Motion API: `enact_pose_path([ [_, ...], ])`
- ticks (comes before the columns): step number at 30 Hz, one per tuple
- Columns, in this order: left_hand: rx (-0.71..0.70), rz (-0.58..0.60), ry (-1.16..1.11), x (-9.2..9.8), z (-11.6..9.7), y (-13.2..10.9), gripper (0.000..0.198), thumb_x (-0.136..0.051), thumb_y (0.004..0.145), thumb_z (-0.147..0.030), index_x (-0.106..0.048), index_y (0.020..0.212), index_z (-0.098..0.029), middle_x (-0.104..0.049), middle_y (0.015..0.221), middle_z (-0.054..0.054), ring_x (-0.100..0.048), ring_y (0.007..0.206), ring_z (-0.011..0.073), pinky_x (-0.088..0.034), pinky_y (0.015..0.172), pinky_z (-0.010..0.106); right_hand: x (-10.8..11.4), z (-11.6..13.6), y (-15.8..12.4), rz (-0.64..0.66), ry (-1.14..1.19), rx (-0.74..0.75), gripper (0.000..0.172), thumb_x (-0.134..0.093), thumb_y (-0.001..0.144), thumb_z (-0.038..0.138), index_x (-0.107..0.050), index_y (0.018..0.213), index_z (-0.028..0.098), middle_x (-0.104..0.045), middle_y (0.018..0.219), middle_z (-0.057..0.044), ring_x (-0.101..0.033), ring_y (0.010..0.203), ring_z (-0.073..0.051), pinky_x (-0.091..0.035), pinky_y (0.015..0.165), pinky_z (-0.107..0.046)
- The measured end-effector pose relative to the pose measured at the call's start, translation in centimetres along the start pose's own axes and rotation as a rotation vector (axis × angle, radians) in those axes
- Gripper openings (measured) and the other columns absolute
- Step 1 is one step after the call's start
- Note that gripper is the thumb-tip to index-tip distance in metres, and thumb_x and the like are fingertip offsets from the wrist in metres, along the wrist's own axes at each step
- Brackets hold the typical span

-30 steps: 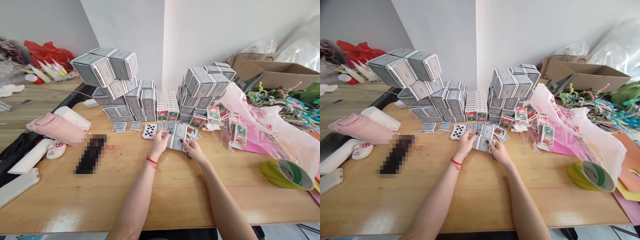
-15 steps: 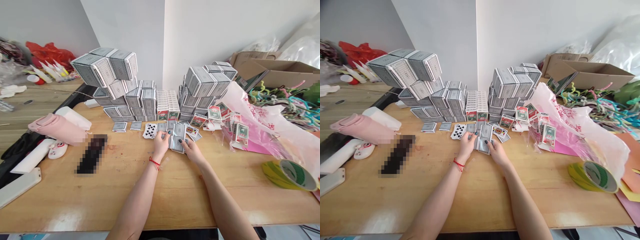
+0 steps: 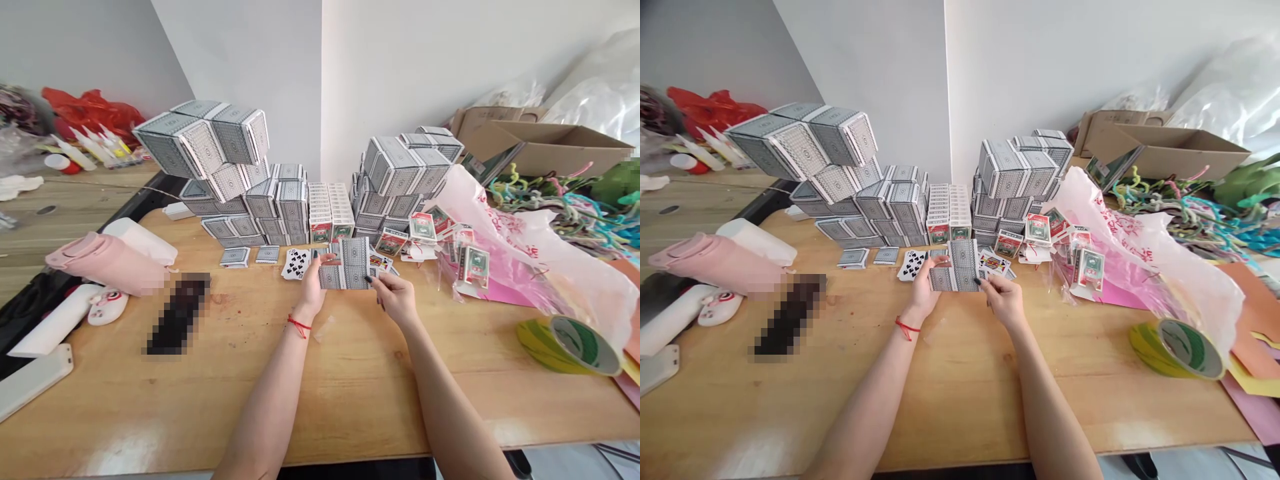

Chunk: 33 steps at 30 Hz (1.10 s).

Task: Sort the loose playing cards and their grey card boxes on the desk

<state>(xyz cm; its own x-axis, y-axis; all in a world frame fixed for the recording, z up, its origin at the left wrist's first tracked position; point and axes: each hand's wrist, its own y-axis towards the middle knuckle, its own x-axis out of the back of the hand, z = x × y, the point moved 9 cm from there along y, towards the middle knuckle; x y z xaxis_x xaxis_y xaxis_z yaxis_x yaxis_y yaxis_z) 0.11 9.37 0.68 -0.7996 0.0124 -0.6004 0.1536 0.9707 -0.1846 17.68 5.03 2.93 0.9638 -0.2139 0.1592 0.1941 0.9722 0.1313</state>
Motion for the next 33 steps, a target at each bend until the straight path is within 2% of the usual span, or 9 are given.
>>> enact_pose_path([
  [3, 0.093, 0.164, -0.107, -1.6, 0.5, -0.3, 0.045, -0.047, 0.078, -0.053, -0.06, 0.095, -0.013, -0.064, 0.097, 0.01, -0.057, 0.098, 0.0243, -0.045, 0.084, 0.038, 1.1, 0.5, -0.3, -0.125, -0.044, 0.087, 0.021, -0.066, 0.07, 0.039, -0.068, 0.072, 0.019, -0.047, 0.039, 0.005, -0.043, 0.033, -0.01, -0.038, 0.036, -0.025],
  [7, 0.163, 0.275, -0.138, -2.3, 0.6, -1.2, 0.037, -0.055, 0.076, -0.032, -0.055, 0.111, -0.019, -0.06, 0.11, 0.008, -0.053, 0.107, 0.0259, -0.044, 0.088, 0.047, 0.7, 0.5, -0.1, -0.07, 0.199, 0.082, 0.025, -0.059, 0.076, 0.041, -0.066, 0.086, 0.019, -0.064, 0.06, -0.002, -0.061, 0.052, -0.017, -0.052, 0.051, -0.033],
  [12, 0.216, 0.461, 0.055, -3.4, 1.4, -2.3, 0.063, -0.061, 0.072, -0.026, -0.038, 0.13, -0.028, -0.043, 0.134, 0.009, -0.05, 0.112, 0.029, -0.045, 0.087, 0.05, -0.7, -0.2, 0.4, 0.044, 0.572, -0.045, 0.039, -0.05, 0.079, 0.053, -0.06, 0.099, 0.022, -0.067, 0.092, -0.007, -0.065, 0.082, -0.024, -0.054, 0.073, -0.043],
  [17, -0.147, 0.334, 0.505, -2.9, -0.4, -1.7, 0.086, -0.072, 0.062, -0.027, -0.028, 0.136, -0.026, -0.04, 0.135, 0.013, -0.051, 0.109, 0.0269, -0.042, 0.091, 0.043, -1.9, -1.0, 0.3, 0.13, 0.709, -0.19, 0.053, -0.048, 0.074, 0.061, -0.055, 0.114, 0.026, -0.052, 0.127, -0.006, -0.056, 0.105, -0.028, -0.053, 0.076, -0.044],
  [23, -0.425, 0.253, 0.8, -3.8, -1.9, -2.6, 0.093, -0.08, 0.049, -0.032, -0.037, 0.132, -0.025, -0.037, 0.137, 0.012, -0.035, 0.125, 0.0301, -0.028, 0.104, 0.043, -0.9, -1.5, 0.3, 0.074, 0.675, -0.272, 0.058, -0.047, 0.073, 0.059, -0.052, 0.12, 0.025, -0.05, 0.13, -0.006, -0.058, 0.103, -0.029, -0.053, 0.071, -0.043],
  [26, -0.4, 0.234, 0.818, -3.6, -1.5, -2.4, 0.097, -0.082, 0.044, -0.033, -0.038, 0.13, -0.025, -0.041, 0.134, 0.012, -0.036, 0.124, 0.0307, -0.03, 0.102, 0.043, -0.5, -2.6, 0.5, 0.052, 0.581, -0.324, 0.056, -0.059, 0.068, 0.052, -0.055, 0.116, 0.024, -0.057, 0.121, -0.007, -0.061, 0.096, -0.028, -0.053, 0.071, -0.041],
  [28, -0.329, 0.221, 0.774, -3.0, -0.8, -1.9, 0.091, -0.079, 0.051, -0.033, -0.037, 0.131, -0.024, -0.045, 0.13, 0.013, -0.044, 0.117, 0.0289, -0.036, 0.097, 0.041, -0.1, -3.5, 0.7, 0.001, 0.514, -0.338, 0.056, -0.072, 0.06, 0.04, -0.059, 0.111, 0.021, -0.064, 0.107, -0.007, -0.063, 0.089, -0.025, -0.052, 0.074, -0.039],
  [31, -0.231, 0.221, 0.683, -2.3, 0.2, -1.2, 0.062, -0.065, 0.07, -0.032, -0.043, 0.127, -0.022, -0.054, 0.12, 0.012, -0.054, 0.105, 0.0236, -0.042, 0.09, 0.037, 0.0, -4.3, 0.9, -0.006, 0.446, -0.338, 0.05, -0.076, 0.054, 0.034, -0.064, 0.101, 0.02, -0.068, 0.096, -0.005, -0.064, 0.082, -0.021, -0.05, 0.076, -0.035],
  [33, -0.182, 0.252, 0.633, -2.1, 0.7, -0.9, 0.044, -0.059, 0.074, -0.028, -0.052, 0.116, -0.021, -0.058, 0.113, 0.01, -0.056, 0.1, 0.0217, -0.043, 0.086, 0.035, -0.5, -4.3, 0.8, 0.046, 0.42, -0.341, 0.046, -0.077, 0.054, 0.034, -0.066, 0.097, 0.021, -0.068, 0.094, -0.004, -0.063, 0.081, -0.019, -0.049, 0.076, -0.033],
])
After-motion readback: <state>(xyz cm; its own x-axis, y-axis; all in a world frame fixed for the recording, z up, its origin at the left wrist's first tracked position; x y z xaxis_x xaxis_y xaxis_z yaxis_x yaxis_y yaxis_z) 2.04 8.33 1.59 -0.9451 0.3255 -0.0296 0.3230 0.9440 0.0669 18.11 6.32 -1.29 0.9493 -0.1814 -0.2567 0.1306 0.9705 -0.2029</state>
